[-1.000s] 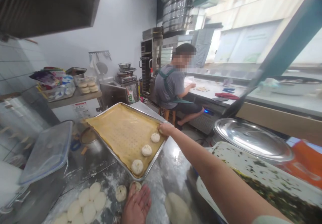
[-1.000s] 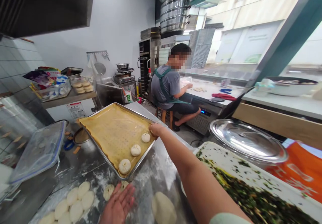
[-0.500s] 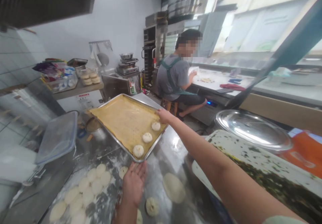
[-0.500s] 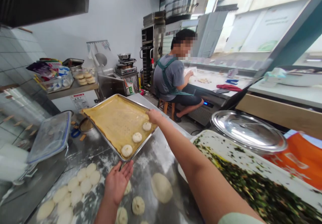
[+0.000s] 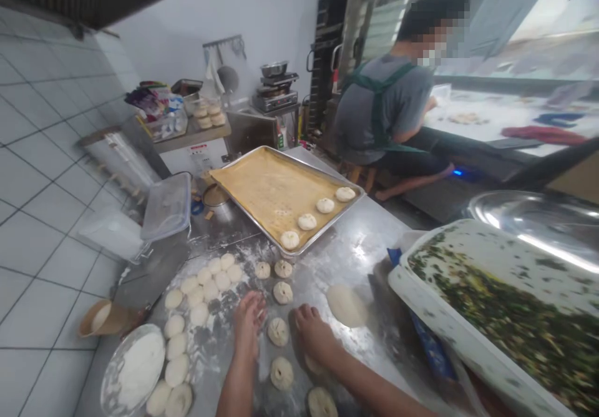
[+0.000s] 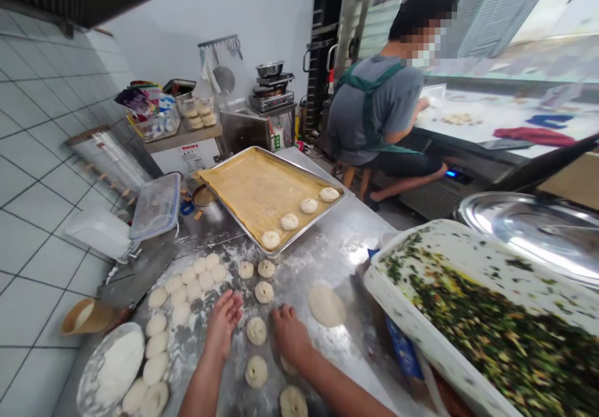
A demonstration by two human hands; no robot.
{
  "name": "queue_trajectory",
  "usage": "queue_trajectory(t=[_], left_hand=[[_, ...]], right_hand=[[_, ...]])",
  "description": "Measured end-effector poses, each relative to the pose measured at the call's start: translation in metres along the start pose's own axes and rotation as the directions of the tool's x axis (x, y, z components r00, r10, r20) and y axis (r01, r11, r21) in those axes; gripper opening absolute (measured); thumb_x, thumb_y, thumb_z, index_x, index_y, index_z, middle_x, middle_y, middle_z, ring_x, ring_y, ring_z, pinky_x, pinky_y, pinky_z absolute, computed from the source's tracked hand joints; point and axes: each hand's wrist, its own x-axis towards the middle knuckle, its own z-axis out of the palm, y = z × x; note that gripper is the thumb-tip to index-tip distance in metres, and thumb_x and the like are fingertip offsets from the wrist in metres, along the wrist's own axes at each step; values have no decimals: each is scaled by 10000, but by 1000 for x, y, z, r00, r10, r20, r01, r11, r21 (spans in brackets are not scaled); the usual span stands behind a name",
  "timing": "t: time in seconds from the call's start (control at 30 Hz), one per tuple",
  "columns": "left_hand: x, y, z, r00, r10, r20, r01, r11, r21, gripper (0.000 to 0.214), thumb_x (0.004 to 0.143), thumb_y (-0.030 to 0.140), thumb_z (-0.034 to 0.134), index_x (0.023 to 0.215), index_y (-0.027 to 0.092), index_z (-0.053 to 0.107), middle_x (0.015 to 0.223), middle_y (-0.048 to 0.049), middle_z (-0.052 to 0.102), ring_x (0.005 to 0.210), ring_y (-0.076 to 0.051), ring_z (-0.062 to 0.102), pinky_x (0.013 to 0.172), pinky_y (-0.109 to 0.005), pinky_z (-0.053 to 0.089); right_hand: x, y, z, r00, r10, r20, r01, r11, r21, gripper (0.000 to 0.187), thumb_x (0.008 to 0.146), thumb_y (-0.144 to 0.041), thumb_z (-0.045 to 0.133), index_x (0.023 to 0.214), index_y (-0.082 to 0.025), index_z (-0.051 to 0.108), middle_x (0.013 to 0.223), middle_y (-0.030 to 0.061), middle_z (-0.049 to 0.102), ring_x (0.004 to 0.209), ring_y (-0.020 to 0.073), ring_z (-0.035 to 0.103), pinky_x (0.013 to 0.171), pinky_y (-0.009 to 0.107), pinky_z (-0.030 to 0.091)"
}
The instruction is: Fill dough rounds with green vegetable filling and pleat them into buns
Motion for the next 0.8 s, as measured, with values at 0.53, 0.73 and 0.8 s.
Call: queue_trajectory(t=[0.53,0.73,0.8], left_hand=[[8,-10,-9,974,-204,102,213,972,-96,294,689,191,598,972,201,518,1020,-84,593,924,-224,565,716,-256,464],[19,-11,-25,961,-274,26,274,945,-177,277,658,153,616,920,156,524,834,-77,641,765,-215,612,616,-256,473],[18,-10,-32,961,-278,-1,272,941,-201,290,654,152,613,928,143,516,816,-82,643,745,-213,615,610,-258,473]], right_hand=[[187,-9,-191,953,-235,-192,243,970,22,428,630,-180,578,1051,-169,501,994,74,516,897,175,498,774,248,385],[251,-15,-172,960,-271,-75,267,962,-66,356,609,-116,569,962,-154,580,905,86,567,818,186,533,712,256,404],[251,-16,-176,955,-289,-65,285,956,-68,407,601,-123,589,1006,-157,562,923,85,568,829,188,532,726,258,405]])
